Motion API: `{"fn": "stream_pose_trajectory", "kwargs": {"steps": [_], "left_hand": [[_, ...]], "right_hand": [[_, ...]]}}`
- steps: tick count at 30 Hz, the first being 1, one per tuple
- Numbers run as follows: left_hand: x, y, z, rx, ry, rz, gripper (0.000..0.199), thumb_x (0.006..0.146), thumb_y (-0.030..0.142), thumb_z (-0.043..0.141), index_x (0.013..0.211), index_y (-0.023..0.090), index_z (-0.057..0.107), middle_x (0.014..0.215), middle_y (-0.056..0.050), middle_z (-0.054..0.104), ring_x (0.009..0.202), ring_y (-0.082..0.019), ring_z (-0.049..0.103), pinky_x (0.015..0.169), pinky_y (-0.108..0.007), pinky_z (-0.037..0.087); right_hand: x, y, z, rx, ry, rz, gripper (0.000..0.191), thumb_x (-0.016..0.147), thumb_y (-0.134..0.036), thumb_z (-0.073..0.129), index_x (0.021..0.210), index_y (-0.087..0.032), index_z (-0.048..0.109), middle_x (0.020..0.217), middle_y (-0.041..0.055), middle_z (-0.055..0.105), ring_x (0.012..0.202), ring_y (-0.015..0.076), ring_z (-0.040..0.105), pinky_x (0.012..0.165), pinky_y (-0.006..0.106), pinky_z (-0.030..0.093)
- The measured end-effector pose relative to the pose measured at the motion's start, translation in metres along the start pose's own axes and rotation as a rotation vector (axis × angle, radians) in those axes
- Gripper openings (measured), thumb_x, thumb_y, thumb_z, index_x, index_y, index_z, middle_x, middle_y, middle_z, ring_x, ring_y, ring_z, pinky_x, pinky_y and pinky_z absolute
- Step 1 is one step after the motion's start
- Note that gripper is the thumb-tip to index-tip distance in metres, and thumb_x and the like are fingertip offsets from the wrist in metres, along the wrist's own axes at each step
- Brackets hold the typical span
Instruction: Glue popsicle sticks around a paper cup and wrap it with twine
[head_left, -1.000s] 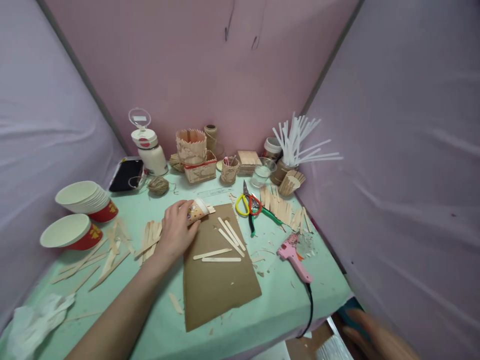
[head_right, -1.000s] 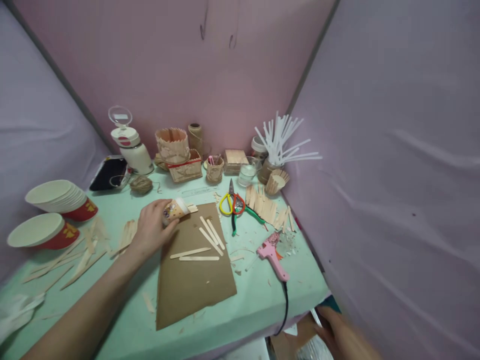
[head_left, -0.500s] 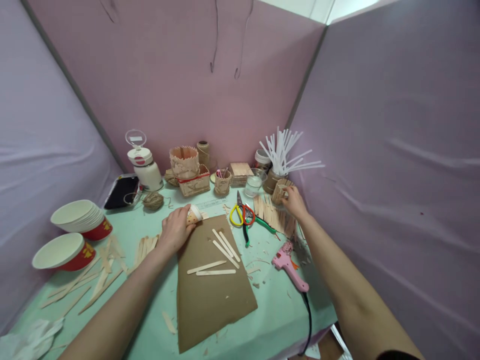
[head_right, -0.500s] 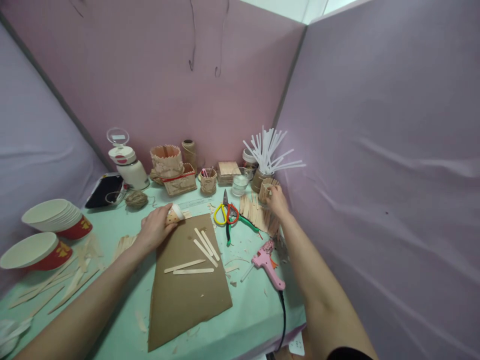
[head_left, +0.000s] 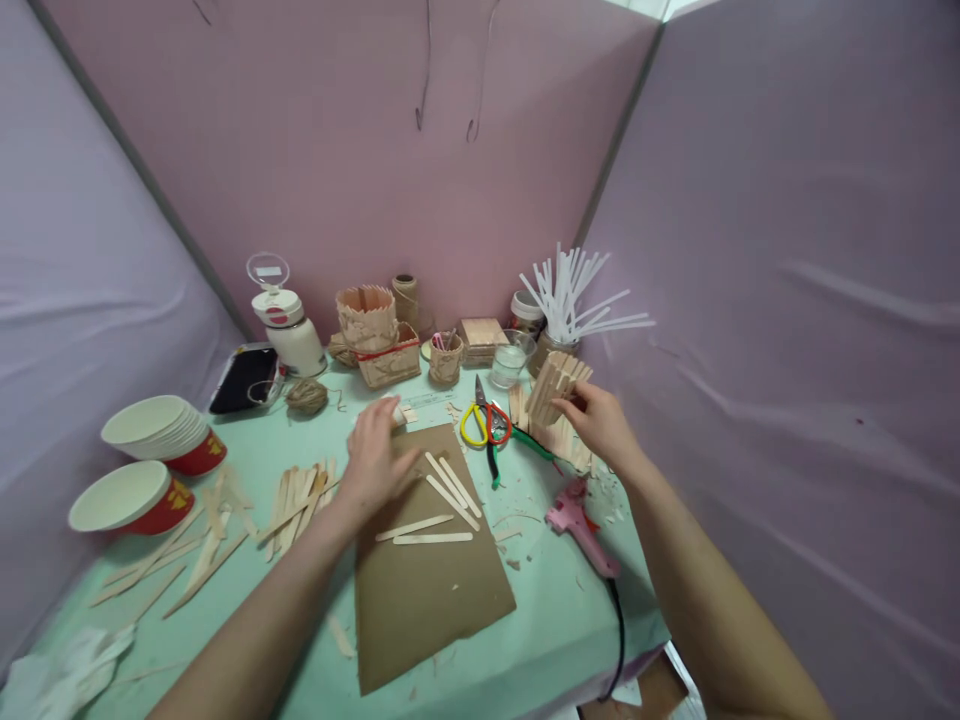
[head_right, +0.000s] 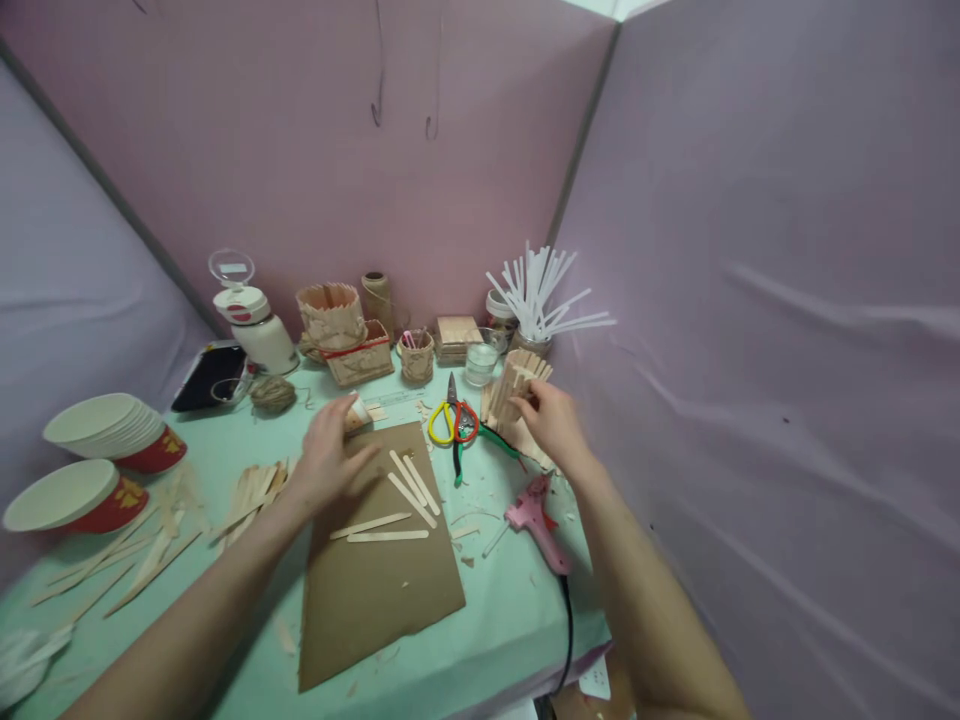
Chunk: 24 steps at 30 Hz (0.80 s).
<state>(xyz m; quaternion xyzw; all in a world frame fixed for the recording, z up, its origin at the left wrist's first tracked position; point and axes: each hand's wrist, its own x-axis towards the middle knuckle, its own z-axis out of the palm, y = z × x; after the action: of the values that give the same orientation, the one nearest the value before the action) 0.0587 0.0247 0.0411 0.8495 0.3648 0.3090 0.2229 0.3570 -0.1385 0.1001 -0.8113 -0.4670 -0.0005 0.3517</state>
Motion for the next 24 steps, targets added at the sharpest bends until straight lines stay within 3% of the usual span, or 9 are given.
{"fn": "stream_pose_trajectory", "kwargs": {"steps": [2, 4, 7, 11, 13, 15, 17, 21, 24], "left_hand": [[-0.015, 0.02, 0.005, -0.217, -0.101, -0.033, 0.082, 0.078, 0.047, 0.075, 0.148, 0.021, 0.039, 0.152, -0.018, 0.044, 0.145, -0.038, 0.038, 0.118, -0.057, 0.031], [-0.028, 0.036, 0.009, -0.481, -0.259, -0.153, 0.099, 0.072, 0.05, 0.081, 0.153, 0.022, 0.031, 0.154, -0.021, 0.043, 0.143, -0.038, 0.042, 0.116, -0.055, 0.035], [-0.043, 0.047, 0.009, -0.861, -0.46, -0.276, 0.112, 0.065, 0.05, 0.087, 0.155, 0.02, 0.025, 0.152, -0.023, 0.046, 0.136, -0.038, 0.051, 0.11, -0.051, 0.043], [-0.052, 0.039, -0.005, -0.98, -0.418, -0.42, 0.09, 0.063, 0.044, 0.09, 0.138, 0.016, 0.049, 0.135, -0.018, 0.064, 0.125, -0.037, 0.06, 0.106, -0.049, 0.047], [-0.053, 0.028, -0.014, -1.094, -0.33, -0.507, 0.083, 0.061, 0.042, 0.091, 0.131, 0.015, 0.054, 0.129, -0.017, 0.068, 0.121, -0.036, 0.064, 0.103, -0.047, 0.05], [-0.054, 0.015, -0.022, -1.243, -0.282, -0.588, 0.079, 0.058, 0.043, 0.092, 0.123, 0.013, 0.059, 0.118, -0.018, 0.073, 0.11, -0.035, 0.07, 0.097, -0.046, 0.054], [-0.055, 0.003, -0.027, -1.365, -0.262, -0.598, 0.074, 0.058, 0.043, 0.092, 0.119, 0.013, 0.062, 0.108, -0.016, 0.076, 0.101, -0.033, 0.074, 0.092, -0.045, 0.057], [-0.056, -0.012, -0.029, -1.52, -0.274, -0.6, 0.068, 0.061, 0.041, 0.09, 0.117, 0.013, 0.064, 0.106, -0.015, 0.077, 0.1, -0.032, 0.075, 0.092, -0.044, 0.059], [-0.058, -0.016, -0.028, -1.558, -0.289, -0.641, 0.066, 0.062, 0.039, 0.089, 0.117, 0.012, 0.064, 0.107, -0.016, 0.077, 0.102, -0.033, 0.075, 0.092, -0.045, 0.06]], "right_hand": [[-0.021, -0.028, 0.005, 0.164, -0.13, -0.032, 0.031, 0.084, -0.044, 0.061, 0.066, -0.023, 0.048, 0.06, -0.0038, 0.048, 0.058, 0.014, 0.043, 0.059, 0.027, 0.034], [-0.042, -0.056, 0.016, 0.351, -0.274, -0.046, 0.031, 0.083, -0.044, 0.062, 0.066, -0.022, 0.048, 0.06, -0.0052, 0.045, 0.058, 0.013, 0.042, 0.057, 0.026, 0.033], [-0.068, -0.092, 0.036, 0.491, -0.437, -0.073, 0.025, 0.083, -0.038, 0.063, 0.068, -0.021, 0.052, 0.063, -0.0049, 0.048, 0.061, 0.0129, 0.045, 0.058, 0.025, 0.035], [-0.082, -0.116, 0.053, 0.601, -0.431, -0.101, 0.012, 0.082, -0.031, 0.065, 0.088, -0.02, 0.063, 0.078, -0.0015, 0.062, 0.064, 0.0134, 0.054, 0.063, 0.026, 0.042], [-0.081, -0.113, 0.056, 0.649, -0.32, -0.078, 0.027, 0.085, -0.033, 0.065, 0.109, -0.021, 0.064, 0.099, 0.0038, 0.068, 0.069, 0.0142, 0.06, 0.066, 0.028, 0.047], [-0.079, -0.104, 0.058, 0.577, -0.226, -0.063, 0.027, 0.088, -0.034, 0.064, 0.111, -0.021, 0.063, 0.108, 0.0069, 0.068, 0.074, 0.0155, 0.062, 0.071, 0.03, 0.048], [-0.079, -0.095, 0.061, 0.371, -0.27, -0.092, 0.012, 0.09, -0.029, 0.061, 0.098, -0.02, 0.066, 0.1, 0.0062, 0.069, 0.078, 0.0172, 0.062, 0.075, 0.03, 0.046], [-0.092, -0.099, 0.08, -0.014, -0.647, -0.248, 0.016, 0.092, -0.014, 0.054, 0.084, -0.019, 0.067, 0.09, 0.0063, 0.069, 0.086, 0.0197, 0.063, 0.076, 0.029, 0.042], [-0.101, -0.115, 0.097, -0.176, -0.803, -0.335, 0.019, 0.093, -0.01, 0.051, 0.086, -0.017, 0.068, 0.096, 0.0096, 0.069, 0.09, 0.0215, 0.064, 0.074, 0.029, 0.041]]}}
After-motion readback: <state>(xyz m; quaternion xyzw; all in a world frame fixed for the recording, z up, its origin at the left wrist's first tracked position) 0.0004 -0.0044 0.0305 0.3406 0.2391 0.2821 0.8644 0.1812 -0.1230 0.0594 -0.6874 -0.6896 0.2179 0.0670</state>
